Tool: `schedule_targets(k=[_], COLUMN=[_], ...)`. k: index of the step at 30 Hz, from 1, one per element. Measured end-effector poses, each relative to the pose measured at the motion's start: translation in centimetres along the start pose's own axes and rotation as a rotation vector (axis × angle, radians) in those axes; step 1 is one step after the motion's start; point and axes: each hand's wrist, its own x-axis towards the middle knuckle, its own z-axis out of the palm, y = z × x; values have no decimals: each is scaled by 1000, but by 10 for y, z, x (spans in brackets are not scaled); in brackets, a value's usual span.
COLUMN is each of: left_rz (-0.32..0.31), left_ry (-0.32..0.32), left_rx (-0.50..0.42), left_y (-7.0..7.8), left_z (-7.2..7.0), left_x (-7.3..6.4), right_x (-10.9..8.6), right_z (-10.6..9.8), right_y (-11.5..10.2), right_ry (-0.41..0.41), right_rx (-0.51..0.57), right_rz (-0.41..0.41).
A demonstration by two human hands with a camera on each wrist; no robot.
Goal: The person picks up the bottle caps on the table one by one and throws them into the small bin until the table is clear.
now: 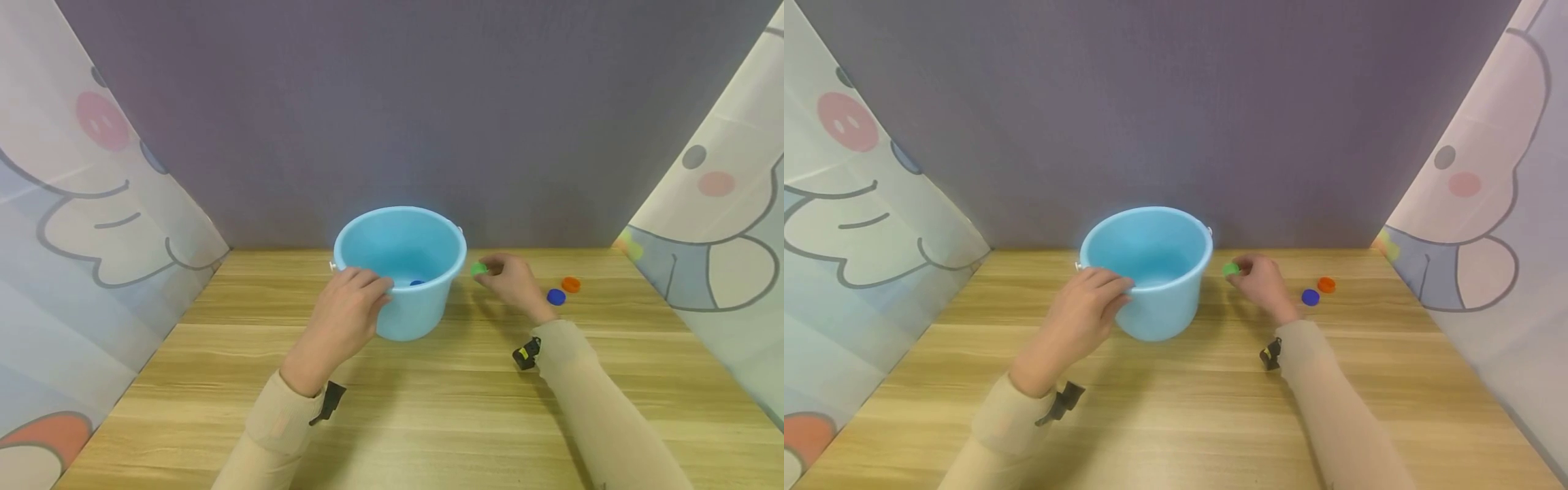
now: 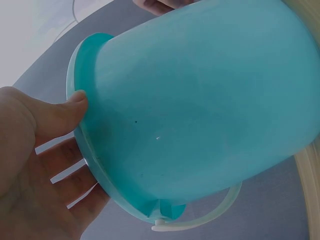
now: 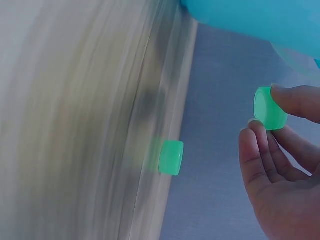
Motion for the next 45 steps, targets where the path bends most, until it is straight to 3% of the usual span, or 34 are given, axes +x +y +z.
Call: schedule_targets(k=[15, 45], left_rz=[-2, -4], left_ry=[0, -13], left_rx=[4, -1], left_y=[-1, 0], left_z=[1, 1], left_x=[0, 1], right_x=[-7, -17], right_z=[-1, -2], right_y=[-11, -25], right_ry=[-3, 38], right_rx=[17, 212], right_rz=[20, 1])
